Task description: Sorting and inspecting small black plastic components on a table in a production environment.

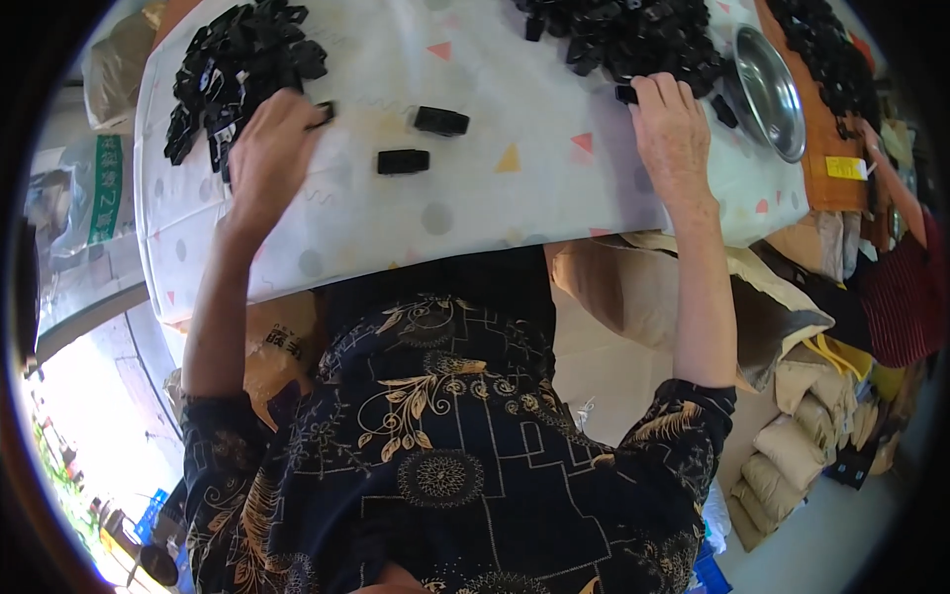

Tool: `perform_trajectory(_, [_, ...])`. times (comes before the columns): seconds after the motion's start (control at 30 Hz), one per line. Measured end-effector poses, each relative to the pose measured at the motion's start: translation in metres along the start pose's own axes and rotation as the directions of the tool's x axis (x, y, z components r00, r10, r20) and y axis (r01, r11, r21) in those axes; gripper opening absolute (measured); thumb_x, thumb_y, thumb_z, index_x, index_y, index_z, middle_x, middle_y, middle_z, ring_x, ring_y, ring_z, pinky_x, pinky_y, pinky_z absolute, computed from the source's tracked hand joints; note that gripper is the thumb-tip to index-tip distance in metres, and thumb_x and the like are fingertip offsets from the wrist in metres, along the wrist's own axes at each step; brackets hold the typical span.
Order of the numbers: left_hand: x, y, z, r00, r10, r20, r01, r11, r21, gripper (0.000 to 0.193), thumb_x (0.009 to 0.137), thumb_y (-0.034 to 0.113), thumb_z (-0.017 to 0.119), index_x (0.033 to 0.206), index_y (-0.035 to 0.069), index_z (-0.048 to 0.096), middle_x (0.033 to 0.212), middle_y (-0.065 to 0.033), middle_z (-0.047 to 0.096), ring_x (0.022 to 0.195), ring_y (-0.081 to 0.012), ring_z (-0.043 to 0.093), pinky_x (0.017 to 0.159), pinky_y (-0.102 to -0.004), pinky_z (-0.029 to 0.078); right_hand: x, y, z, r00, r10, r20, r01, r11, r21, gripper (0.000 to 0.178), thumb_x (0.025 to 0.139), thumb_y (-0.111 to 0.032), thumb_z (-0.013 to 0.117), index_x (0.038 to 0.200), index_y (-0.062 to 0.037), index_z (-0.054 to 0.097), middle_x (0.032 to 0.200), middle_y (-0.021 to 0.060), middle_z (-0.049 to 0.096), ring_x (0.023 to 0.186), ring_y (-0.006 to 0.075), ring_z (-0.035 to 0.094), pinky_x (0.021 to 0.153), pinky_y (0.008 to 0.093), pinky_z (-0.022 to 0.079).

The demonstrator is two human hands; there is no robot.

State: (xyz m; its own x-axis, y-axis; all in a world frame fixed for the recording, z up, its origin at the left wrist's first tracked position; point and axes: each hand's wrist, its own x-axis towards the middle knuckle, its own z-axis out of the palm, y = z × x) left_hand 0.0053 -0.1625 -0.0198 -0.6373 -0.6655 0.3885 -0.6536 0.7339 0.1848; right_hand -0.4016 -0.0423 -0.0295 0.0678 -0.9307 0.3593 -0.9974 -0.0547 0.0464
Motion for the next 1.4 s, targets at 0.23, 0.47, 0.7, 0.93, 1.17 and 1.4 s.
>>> perform_trajectory(0.23, [0.061,0.038,0.046,0.994,0.09,-0.054,-0.099,0.978,-0.185,0.006,0.085,0.01,0.066,0.091,0.008,0.066,0.094,-0.0055,0.057,0.094,-0.0262,0.063,0.074,-0.0414,0.054,0.019,-0.072,0.008,0.999,0.039,-0.03,-0.021,0.891,0.453,0.027,0.088,-0.005,0.07,0.114,-0.0043,0.061,0.098,0.0127,0.065,0.08,0.0305,0.065,0.071,0.0361,0.053])
perform_trajectory(0.47, [0.053,0.029,0.046,0.994,-0.096,0.05,0.106,0.954,-0.281,0.028,0.085,0.022,0.072,0.11,0.013,0.064,0.105,-0.0053,0.059,0.097,-0.0282,0.063,0.079,-0.0408,0.053,0.037,-0.071,-0.014,0.993,-0.107,0.054,0.074,0.901,0.428,0.04,0.086,0.001,0.069,0.124,-0.0104,0.064,0.107,0.0116,0.067,0.089,0.0292,0.066,0.079,0.0359,0.054])
perform_trajectory(0.7, [0.049,0.03,0.056,0.981,-0.112,0.16,0.153,0.949,-0.276,0.03,0.085,0.025,0.072,0.112,0.015,0.064,0.106,-0.0041,0.059,0.105,-0.0271,0.062,0.084,-0.0426,0.053,0.051,-0.055,-0.001,0.936,-0.346,0.058,0.288,0.853,0.436,0.034,0.083,0.007,0.067,0.115,-0.0055,0.068,0.11,0.0073,0.066,0.095,0.0272,0.066,0.082,0.0347,0.055])
perform_trajectory(0.93, [0.048,0.034,0.059,0.984,-0.115,0.135,0.155,0.929,-0.335,0.029,0.083,0.022,0.072,0.11,0.015,0.065,0.103,-0.0044,0.058,0.102,-0.0272,0.062,0.084,-0.0423,0.053,0.072,-0.103,0.012,0.986,-0.139,-0.09,0.165,0.76,0.628,0.028,0.081,0.001,0.073,0.108,-0.0061,0.069,0.1,0.0048,0.064,0.08,0.022,0.065,0.071,0.0331,0.055])
perform_trajectory(1.17, [0.051,0.037,0.058,0.988,-0.102,0.115,0.136,0.929,-0.343,0.03,0.081,0.021,0.073,0.109,0.014,0.064,0.102,-0.0047,0.059,0.1,-0.0273,0.064,0.082,-0.0416,0.054,0.085,-0.11,0.026,0.923,-0.307,-0.233,0.386,0.753,0.533,0.031,0.079,0.008,0.071,0.109,-0.0025,0.07,0.101,0.008,0.064,0.083,0.0236,0.066,0.071,0.0325,0.055])
perform_trajectory(1.4, [0.048,0.034,0.056,0.988,-0.092,0.123,0.132,0.921,-0.367,0.032,0.081,0.022,0.074,0.111,0.016,0.064,0.102,-0.0039,0.058,0.099,-0.0268,0.064,0.081,-0.0409,0.054,0.092,-0.107,0.028,0.905,-0.377,-0.199,0.422,0.726,0.544,0.03,0.078,0.006,0.072,0.107,-0.001,0.07,0.102,0.0097,0.066,0.088,0.026,0.067,0.073,0.0348,0.056])
